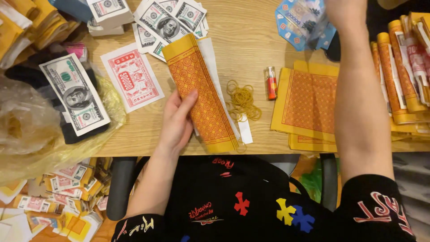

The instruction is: Folding and bundling ritual joss paper and spirit money at a desk.

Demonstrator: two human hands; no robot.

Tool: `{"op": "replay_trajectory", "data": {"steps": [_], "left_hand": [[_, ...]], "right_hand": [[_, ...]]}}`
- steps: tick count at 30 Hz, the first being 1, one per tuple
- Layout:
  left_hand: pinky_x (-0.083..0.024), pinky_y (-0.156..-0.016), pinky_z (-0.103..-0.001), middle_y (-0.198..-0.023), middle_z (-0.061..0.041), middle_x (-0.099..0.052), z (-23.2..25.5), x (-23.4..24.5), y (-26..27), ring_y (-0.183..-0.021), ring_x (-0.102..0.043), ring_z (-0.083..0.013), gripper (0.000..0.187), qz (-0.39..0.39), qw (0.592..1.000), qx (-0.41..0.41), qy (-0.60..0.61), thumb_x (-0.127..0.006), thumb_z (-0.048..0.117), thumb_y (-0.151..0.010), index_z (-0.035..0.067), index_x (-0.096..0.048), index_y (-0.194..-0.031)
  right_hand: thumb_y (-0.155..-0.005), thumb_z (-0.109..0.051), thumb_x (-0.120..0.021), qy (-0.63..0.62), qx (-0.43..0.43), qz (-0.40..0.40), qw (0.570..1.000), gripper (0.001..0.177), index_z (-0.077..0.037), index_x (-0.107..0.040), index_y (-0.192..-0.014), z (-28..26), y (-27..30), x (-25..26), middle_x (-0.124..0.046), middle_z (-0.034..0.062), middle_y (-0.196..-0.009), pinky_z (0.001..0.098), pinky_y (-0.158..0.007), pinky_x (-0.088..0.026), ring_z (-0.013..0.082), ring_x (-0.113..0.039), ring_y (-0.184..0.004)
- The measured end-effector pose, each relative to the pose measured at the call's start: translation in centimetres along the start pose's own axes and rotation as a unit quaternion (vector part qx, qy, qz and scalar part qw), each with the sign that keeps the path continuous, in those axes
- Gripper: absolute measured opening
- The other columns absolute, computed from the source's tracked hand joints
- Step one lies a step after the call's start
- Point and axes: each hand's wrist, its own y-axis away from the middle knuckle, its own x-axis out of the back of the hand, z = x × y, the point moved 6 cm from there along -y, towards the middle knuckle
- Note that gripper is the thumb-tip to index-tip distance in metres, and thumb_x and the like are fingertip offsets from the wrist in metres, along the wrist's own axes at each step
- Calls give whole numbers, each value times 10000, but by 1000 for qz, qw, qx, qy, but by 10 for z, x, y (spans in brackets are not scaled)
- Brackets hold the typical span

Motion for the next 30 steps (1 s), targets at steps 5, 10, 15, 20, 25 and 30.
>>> {"op": "replay_trajectory", "data": {"steps": [5, 10, 15, 20, 25, 30], "left_hand": [[-590, -813, -326, -1061, -87, -675, 11, -22, 4, -986, -691, -188, 354, -78, 993, -67, 57, -675, 74, -909, 36, -532, -1230], [-568, -802, -269, -1041, -39, -650, 25, -44, 22, -968, -656, -123, 325, -98, 985, -115, 86, -677, 87, -925, 53, -552, -1224], [-537, -866, -290, -1039, -37, -629, 40, -5, 16, -993, -603, -114, 282, -102, 980, -169, -7, -639, 151, -965, 43, -559, -1212], [-548, -831, -294, -993, -70, -639, 67, 59, 5, -934, -634, -147, 301, -50, 967, -239, -76, -684, 74, -910, 29, -565, -1183], [-477, -1039, -354, -1276, -126, -601, 129, 57, 25, -1183, -583, -246, 403, 0, 971, -237, 21, -677, 131, -924, 13, -508, -1270], [-496, -1007, -349, -1238, -110, -630, 133, 69, 19, -1132, -608, -226, 399, 54, 972, -229, 23, -697, 153, -895, 14, -545, -1236]], "right_hand": [[-1066, 27, -587, -143, 164, 21, 976, 112, -71, -631, -1031, -47, 49, 13, -430, -3, -786, 312, -659, -370, 164, -453, -750], [-954, 26, -569, -226, 216, -61, 948, 109, 3, -567, -848, -234, 161, -18, -497, 139, -730, 333, -639, -425, 259, -513, -690], [-960, 36, -476, -248, 268, -132, 922, 177, -16, -640, -1002, -266, 164, -53, -592, 151, -895, 413, -794, -491, 333, -621, -872], [-994, -88, -493, -324, 290, -289, 853, 288, 76, -595, -1207, -325, 146, -43, -622, 272, -1116, 496, -848, -533, 352, -593, -1014], [-1009, -234, -569, -121, 195, -111, 967, 288, 26, -688, -1042, -276, 30, -125, -701, 103, -911, 344, -664, -467, 184, -614, -783], [-893, -532, -763, 139, 65, -169, 974, 564, -8, -557, -919, -274, -4, -179, -501, 265, -1181, 503, -933, -390, 398, -438, -1103]]}}
